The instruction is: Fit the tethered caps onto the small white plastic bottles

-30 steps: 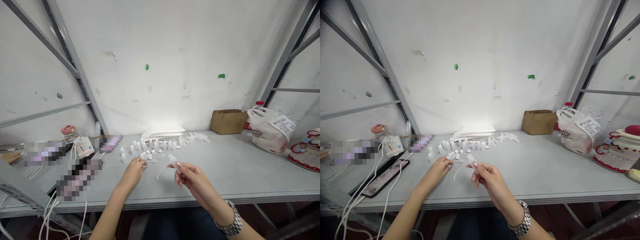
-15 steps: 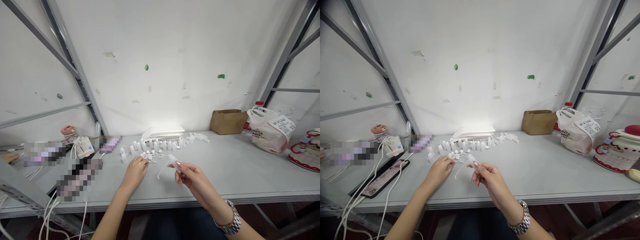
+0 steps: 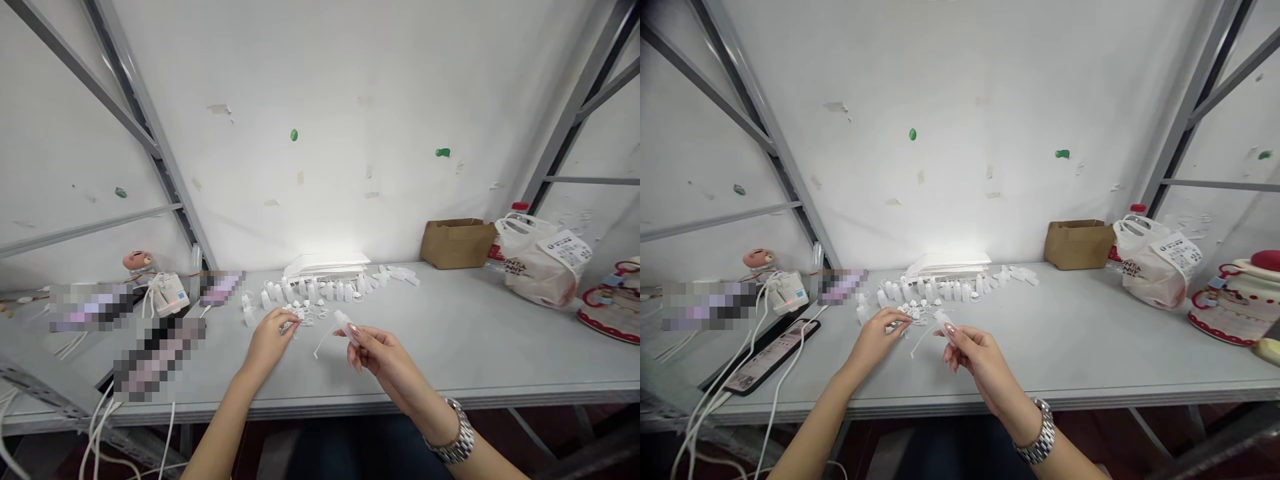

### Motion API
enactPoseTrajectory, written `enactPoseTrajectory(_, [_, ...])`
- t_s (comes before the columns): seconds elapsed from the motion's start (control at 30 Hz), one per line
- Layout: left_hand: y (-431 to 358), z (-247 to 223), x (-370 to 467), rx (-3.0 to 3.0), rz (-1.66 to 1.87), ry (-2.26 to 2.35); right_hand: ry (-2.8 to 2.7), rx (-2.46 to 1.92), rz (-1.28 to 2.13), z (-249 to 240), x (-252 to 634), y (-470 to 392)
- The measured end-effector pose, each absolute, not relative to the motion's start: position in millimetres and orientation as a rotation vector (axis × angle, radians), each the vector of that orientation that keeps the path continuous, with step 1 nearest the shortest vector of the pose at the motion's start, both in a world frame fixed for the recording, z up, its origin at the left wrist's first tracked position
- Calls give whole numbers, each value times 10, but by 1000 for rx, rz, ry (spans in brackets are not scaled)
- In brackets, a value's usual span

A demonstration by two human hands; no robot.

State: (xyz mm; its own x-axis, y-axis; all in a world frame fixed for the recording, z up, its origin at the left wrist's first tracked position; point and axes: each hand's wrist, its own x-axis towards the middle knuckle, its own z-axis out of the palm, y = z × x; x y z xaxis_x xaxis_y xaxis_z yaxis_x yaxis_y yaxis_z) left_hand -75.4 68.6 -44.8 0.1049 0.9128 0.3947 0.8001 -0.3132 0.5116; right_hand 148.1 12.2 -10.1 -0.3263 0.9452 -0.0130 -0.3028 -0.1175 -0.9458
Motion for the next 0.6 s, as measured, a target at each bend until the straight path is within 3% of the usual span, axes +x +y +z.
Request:
enactPoseTrajectory(0.3, [747,-427,-870,2005,1065,1819,-1142,-907,1620,-269,1456,246])
enactPoseTrajectory(0.6, [672,-432,-1001,1907,869,1927,-1137,-918,1648,-212,1411,186])
